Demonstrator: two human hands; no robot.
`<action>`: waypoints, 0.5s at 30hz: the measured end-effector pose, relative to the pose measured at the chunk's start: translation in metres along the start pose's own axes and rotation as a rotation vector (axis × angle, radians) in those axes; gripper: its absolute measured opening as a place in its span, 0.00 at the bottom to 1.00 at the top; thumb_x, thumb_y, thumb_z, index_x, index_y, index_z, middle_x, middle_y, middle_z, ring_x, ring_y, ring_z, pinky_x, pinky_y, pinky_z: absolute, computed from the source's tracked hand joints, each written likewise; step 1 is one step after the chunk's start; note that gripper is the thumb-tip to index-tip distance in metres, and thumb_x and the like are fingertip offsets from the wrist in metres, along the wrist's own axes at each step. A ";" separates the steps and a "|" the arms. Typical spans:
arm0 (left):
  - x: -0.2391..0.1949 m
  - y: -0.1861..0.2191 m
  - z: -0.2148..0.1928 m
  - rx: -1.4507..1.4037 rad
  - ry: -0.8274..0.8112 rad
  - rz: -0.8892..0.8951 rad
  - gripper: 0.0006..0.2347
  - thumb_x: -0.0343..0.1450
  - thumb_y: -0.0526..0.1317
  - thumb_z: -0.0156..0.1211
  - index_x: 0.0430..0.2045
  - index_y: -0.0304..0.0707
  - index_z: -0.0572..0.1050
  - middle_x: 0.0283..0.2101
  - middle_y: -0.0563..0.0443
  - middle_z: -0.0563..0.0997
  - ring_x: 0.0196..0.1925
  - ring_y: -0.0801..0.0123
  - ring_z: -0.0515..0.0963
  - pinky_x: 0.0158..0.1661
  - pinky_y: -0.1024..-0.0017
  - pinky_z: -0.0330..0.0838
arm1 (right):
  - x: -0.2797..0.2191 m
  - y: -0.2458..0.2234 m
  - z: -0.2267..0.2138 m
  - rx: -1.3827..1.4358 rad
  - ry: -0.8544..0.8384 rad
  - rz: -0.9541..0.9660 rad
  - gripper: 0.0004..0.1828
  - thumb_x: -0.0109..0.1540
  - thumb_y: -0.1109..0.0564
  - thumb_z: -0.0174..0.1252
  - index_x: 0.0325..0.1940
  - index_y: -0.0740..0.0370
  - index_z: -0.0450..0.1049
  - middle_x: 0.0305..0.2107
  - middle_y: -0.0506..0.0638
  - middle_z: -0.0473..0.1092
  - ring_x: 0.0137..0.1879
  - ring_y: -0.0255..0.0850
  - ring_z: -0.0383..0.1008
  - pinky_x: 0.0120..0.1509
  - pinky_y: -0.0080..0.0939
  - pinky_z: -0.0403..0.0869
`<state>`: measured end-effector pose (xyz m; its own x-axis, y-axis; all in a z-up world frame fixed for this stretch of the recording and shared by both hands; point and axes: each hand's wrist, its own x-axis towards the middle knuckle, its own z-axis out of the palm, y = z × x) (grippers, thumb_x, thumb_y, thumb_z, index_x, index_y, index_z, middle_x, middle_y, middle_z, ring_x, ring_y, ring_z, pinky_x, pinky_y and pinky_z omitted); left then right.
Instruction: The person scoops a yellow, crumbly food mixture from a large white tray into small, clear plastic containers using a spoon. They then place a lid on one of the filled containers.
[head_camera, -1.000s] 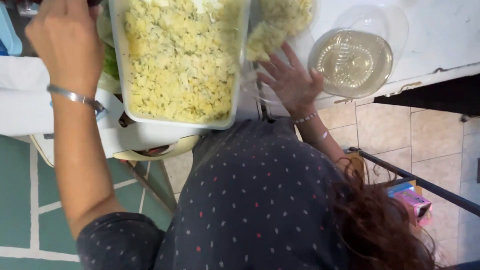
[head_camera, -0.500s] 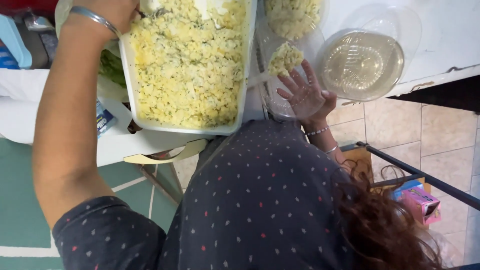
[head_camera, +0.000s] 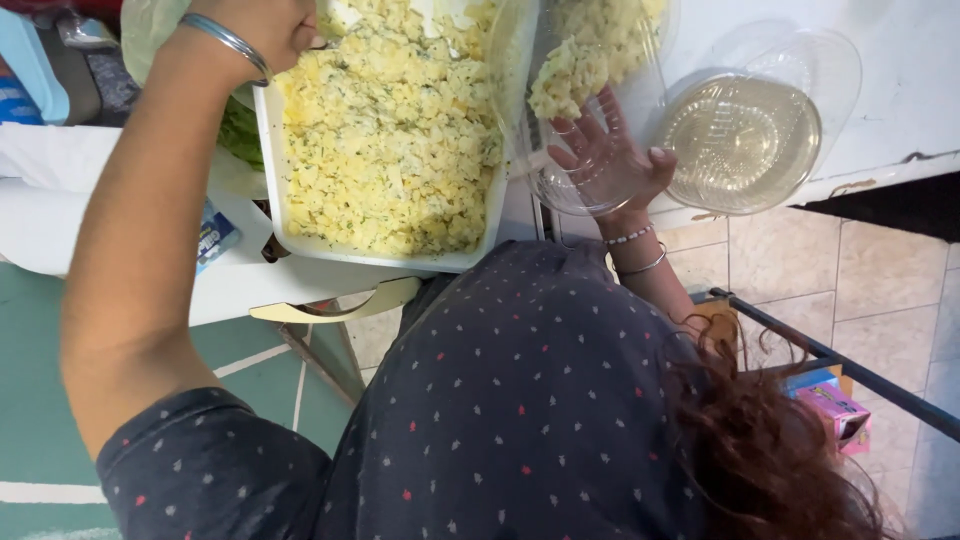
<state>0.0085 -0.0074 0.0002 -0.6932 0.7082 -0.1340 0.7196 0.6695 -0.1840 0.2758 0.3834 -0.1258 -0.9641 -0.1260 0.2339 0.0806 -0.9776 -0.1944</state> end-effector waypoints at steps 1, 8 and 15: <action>-0.005 0.000 0.000 -0.014 -0.006 0.000 0.17 0.71 0.29 0.61 0.12 0.47 0.63 0.14 0.56 0.60 0.20 0.69 0.71 0.26 0.77 0.61 | 0.003 -0.002 0.001 0.001 -0.003 0.000 0.52 0.61 0.39 0.53 0.85 0.56 0.42 0.76 0.65 0.51 0.83 0.65 0.46 0.85 0.69 0.52; -0.016 0.008 0.001 -0.126 -0.060 0.016 0.18 0.72 0.29 0.59 0.13 0.46 0.61 0.14 0.55 0.59 0.20 0.67 0.70 0.27 0.75 0.61 | 0.004 -0.014 0.010 -0.052 0.062 -0.023 0.50 0.63 0.31 0.55 0.82 0.55 0.51 0.75 0.60 0.56 0.79 0.57 0.56 0.86 0.69 0.54; -0.014 0.019 -0.005 -0.243 -0.122 0.061 0.18 0.74 0.29 0.56 0.13 0.44 0.60 0.15 0.53 0.58 0.20 0.66 0.69 0.27 0.73 0.60 | -0.014 -0.018 -0.001 -0.035 0.172 0.033 0.62 0.46 0.24 0.67 0.77 0.52 0.56 0.73 0.62 0.54 0.76 0.67 0.56 0.80 0.78 0.52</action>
<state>0.0324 -0.0038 0.0036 -0.6373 0.7268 -0.2562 0.7388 0.6708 0.0651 0.2879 0.4032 -0.1264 -0.9903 -0.1247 0.0614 0.1073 -0.9666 -0.2326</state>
